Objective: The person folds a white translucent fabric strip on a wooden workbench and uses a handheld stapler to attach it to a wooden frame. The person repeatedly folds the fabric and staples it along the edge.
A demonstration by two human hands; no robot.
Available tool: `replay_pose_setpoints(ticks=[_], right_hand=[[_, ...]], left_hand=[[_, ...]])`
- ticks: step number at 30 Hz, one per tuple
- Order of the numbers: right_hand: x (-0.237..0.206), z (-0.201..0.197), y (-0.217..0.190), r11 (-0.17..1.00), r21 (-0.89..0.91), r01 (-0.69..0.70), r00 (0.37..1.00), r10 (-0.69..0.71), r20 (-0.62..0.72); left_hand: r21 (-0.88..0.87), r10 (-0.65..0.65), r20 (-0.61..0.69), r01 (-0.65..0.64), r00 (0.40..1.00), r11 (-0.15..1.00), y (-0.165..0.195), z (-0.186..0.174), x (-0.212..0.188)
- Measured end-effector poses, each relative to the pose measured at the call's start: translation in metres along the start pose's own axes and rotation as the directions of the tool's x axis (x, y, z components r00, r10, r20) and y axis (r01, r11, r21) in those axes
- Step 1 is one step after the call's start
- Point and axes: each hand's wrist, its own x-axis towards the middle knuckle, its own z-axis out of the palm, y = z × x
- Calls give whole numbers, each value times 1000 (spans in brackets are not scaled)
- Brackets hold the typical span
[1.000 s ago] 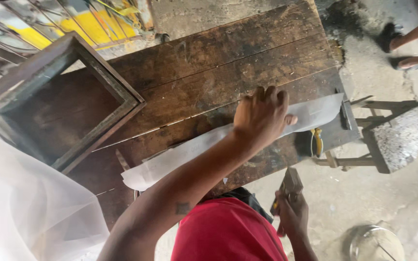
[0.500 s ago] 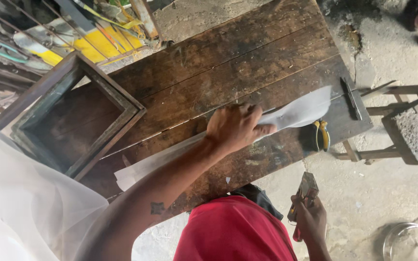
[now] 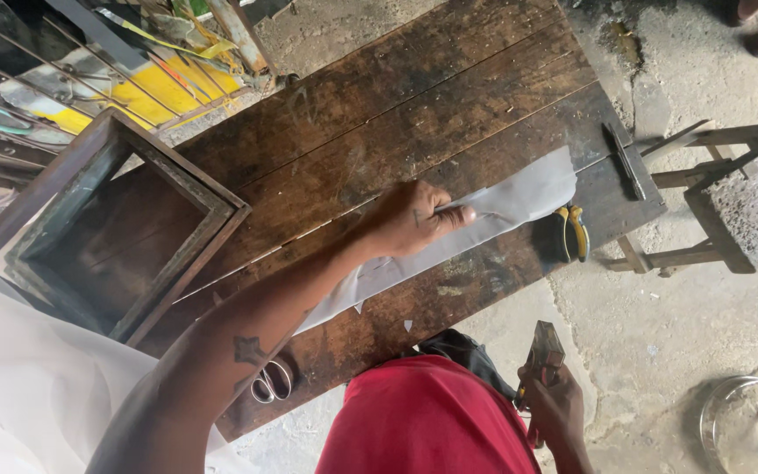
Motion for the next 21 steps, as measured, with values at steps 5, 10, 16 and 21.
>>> replay_pose_setpoints(ticks=[5, 10, 16, 21], right_hand=[[-4, -2, 0, 993, 106, 56, 998, -58, 23], [-15, -9, -9, 963, 244, 116, 989, -135, 59], [-36, -46, -48, 998, -51, 25, 995, -20, 102], [-58, -84, -119, 912, -334, 238, 968, -195, 157]], left_hand=[[-69, 66, 27, -64, 997, 996, -3, -3, 4], [-129, 55, 60, -47, 997, 991, 0, -5, 3], [-129, 37, 93, -25, 995, 991, 2, -10, 7], [-226, 15, 119, 12, 993, 974, 3, -12, 8]])
